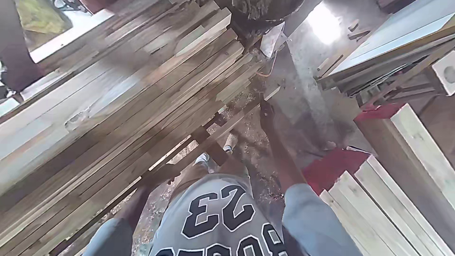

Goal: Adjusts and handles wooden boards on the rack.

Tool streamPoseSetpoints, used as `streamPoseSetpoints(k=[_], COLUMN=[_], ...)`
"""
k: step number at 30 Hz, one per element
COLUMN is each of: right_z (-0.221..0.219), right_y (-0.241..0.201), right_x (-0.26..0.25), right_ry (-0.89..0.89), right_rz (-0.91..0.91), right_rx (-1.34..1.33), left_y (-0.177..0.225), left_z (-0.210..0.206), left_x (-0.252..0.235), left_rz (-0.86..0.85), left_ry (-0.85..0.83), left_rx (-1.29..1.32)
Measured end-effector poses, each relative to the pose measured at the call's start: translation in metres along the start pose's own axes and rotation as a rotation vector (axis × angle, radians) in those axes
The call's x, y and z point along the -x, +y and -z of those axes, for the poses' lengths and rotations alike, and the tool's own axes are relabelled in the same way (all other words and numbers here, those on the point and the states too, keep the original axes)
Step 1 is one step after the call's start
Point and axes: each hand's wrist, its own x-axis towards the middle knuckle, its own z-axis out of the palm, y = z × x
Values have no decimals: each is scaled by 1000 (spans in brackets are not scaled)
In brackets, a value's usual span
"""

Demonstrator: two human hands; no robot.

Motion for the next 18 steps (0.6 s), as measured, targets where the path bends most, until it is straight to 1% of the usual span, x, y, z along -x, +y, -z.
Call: streamPoseSetpoints(k=[1, 2, 5, 7, 9, 10, 12, 14, 16, 18], right_z=[-10, -18, -36, -30, -9, 5, 33, 48, 49, 37], right_y=[4, 5, 20, 35, 36, 28, 9, -9, -31, -49], right_x=[-7, -8, 9, 23, 27, 24, 6, -17, -33, -34], right_ry=[25, 25, -61, -116, -116, -100, -88, -117, -165, -220], right_rz=[37, 29, -67, -95, -134, -152, -162, -164, -180, -217], right_rx=[18, 56, 209, 302, 312, 297, 263, 250, 290, 308], left_y=[6, 9, 15, 16, 14, 13, 7, 4, 2, 1], left_z=[1, 2, 4, 1, -6, -8, -15, -18, -17, -16], left_x=[1, 3, 9, 6, -2, -4, -8, -10, -12, -10], left_rz=[9, 9, -26, -40, -18, -16, -65, -107, -133, -158], left_ry=[-22, -40, -44, -23, 22, 38, 96, 132, 139, 123], left_rx=[11, 29, 101, 65, -70, -140, -281, -369, -383, -354])
